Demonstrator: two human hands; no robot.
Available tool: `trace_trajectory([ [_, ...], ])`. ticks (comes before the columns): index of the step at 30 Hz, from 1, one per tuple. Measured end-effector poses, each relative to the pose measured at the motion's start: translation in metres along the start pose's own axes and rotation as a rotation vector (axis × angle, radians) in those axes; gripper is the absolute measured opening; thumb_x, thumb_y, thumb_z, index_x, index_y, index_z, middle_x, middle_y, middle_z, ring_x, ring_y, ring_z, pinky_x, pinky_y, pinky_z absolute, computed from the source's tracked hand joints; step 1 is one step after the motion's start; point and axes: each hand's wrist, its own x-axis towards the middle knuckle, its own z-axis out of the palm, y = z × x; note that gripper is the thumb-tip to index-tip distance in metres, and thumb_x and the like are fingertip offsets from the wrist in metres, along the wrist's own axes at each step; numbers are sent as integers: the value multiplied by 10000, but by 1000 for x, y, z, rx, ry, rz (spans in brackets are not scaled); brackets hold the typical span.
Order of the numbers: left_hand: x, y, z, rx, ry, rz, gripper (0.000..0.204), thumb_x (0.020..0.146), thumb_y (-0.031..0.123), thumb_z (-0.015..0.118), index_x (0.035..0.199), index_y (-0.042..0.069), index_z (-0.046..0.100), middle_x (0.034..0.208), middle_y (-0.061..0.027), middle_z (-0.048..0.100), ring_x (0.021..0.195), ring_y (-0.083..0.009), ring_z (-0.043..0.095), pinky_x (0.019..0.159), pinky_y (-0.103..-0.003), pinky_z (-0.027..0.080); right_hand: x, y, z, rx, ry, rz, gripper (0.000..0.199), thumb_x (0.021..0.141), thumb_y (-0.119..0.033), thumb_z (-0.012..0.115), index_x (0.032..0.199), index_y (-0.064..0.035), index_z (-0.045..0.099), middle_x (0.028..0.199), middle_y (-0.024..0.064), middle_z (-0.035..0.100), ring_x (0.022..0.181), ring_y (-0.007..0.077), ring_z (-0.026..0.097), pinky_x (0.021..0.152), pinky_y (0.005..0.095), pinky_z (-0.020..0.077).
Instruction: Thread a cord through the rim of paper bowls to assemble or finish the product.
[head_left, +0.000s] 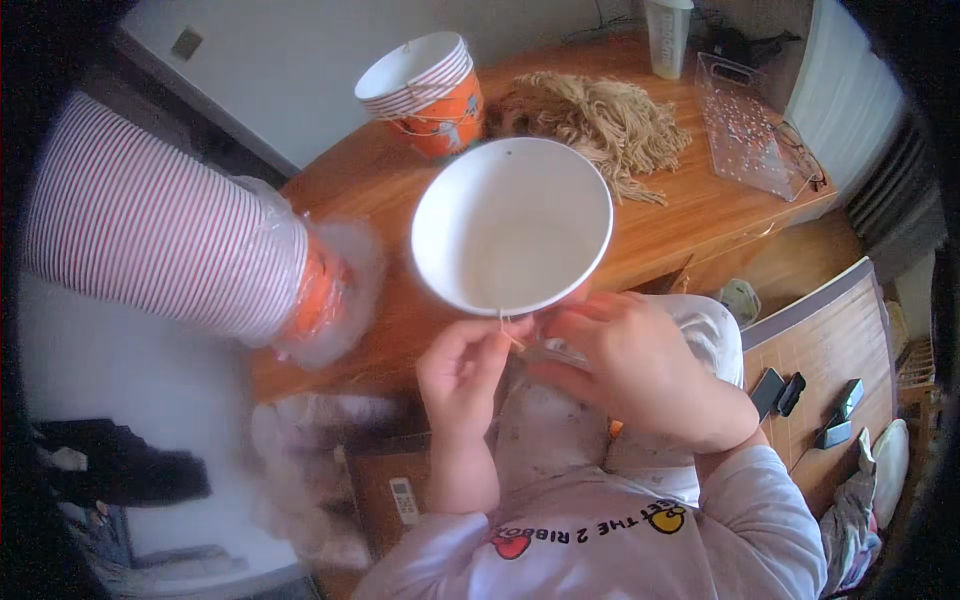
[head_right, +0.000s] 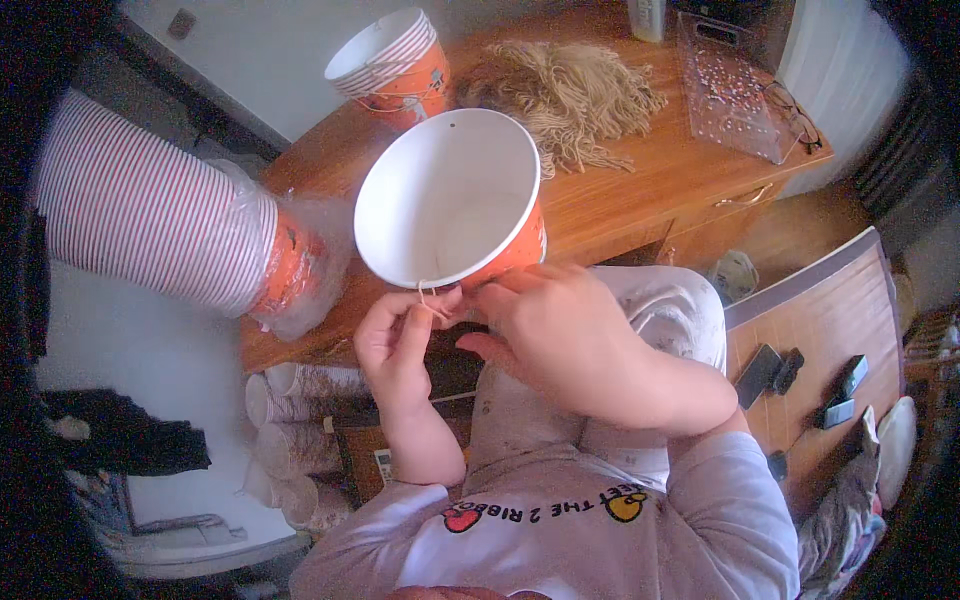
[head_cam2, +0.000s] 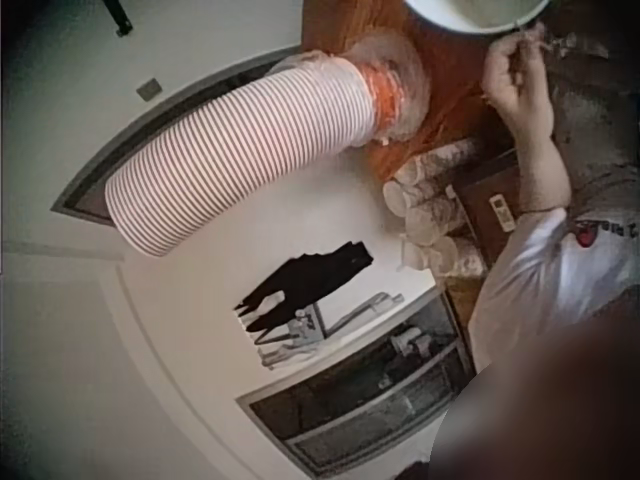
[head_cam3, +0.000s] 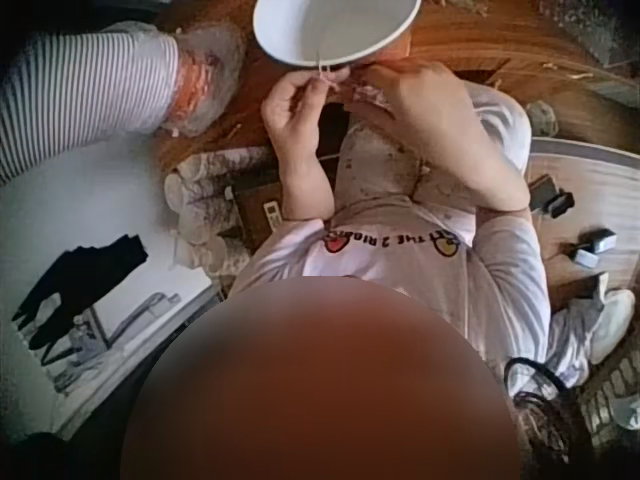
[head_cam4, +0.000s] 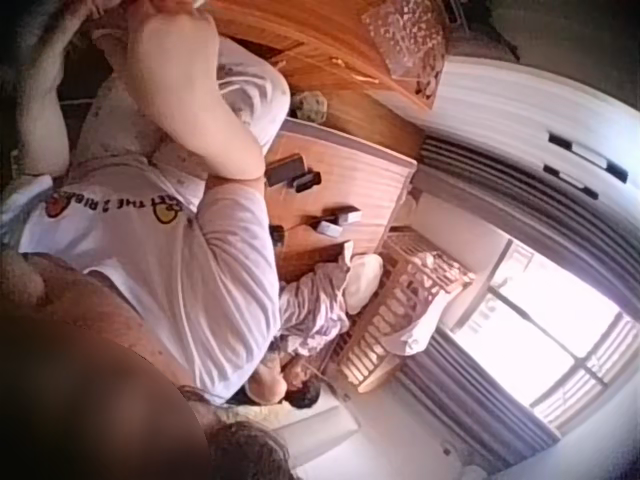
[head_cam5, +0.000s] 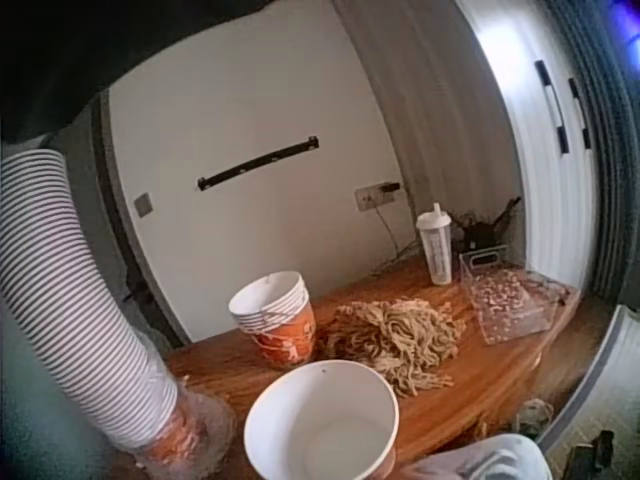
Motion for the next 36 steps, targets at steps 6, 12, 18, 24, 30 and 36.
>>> trace_trajectory([
  [6,-5,-6,-5,29,8,20,104,899,-23,618,987,-51,667,982,-129,702,942,-164,650,842,-280,508,0,2,-7,0,-148,-9,148,813,-197,671,893,-74,650,785,102,653,769,296,645,682,427,499],
  [12,-10,-19,-7,128,55,26,146,859,-64,648,999,-41,684,953,-120,708,862,-163,666,806,-274,519,-6,-8,-7,50,-43,-82,176,797,-199,674,925,-80,648,845,74,662,791,272,647,705,405,507],
  [18,-10,-16,1,-170,76,-168,154,852,22,687,992,-43,689,930,-132,707,831,-184,679,769,-291,542,-14,-13,3,-108,-98,-128,212,801,-209,655,984,-102,656,875,27,654,849,206,640,740,354,496],
  [24,-13,-29,-1,-377,17,-197,128,907,75,632,979,-27,659,931,-134,693,855,-210,665,825,-379,535,-16,-16,-14,-199,10,-71,225,777,-210,670,983,-120,664,858,0,633,832,185,626,698,335,468],
  [30,-9,-18,12,-399,119,-299,73,844,-8,620,878,-28,682,805,-111,685,676,-130,607,601,-238,474,-7,-15,-8,-76,226,-103,278,711,-186,721,978,-135,666,883,-10,625,836,194,607,684,335,453],
  [36,-12,-29,6,-221,206,-267,50,844,-14,631,861,-23,676,785,-69,672,707,-119,608,657,-242,495,-3,-8,-2,-52,266,-147,231,693,-172,719,914,-126,670,922,-14,635,866,194,602,711,331,462],
])
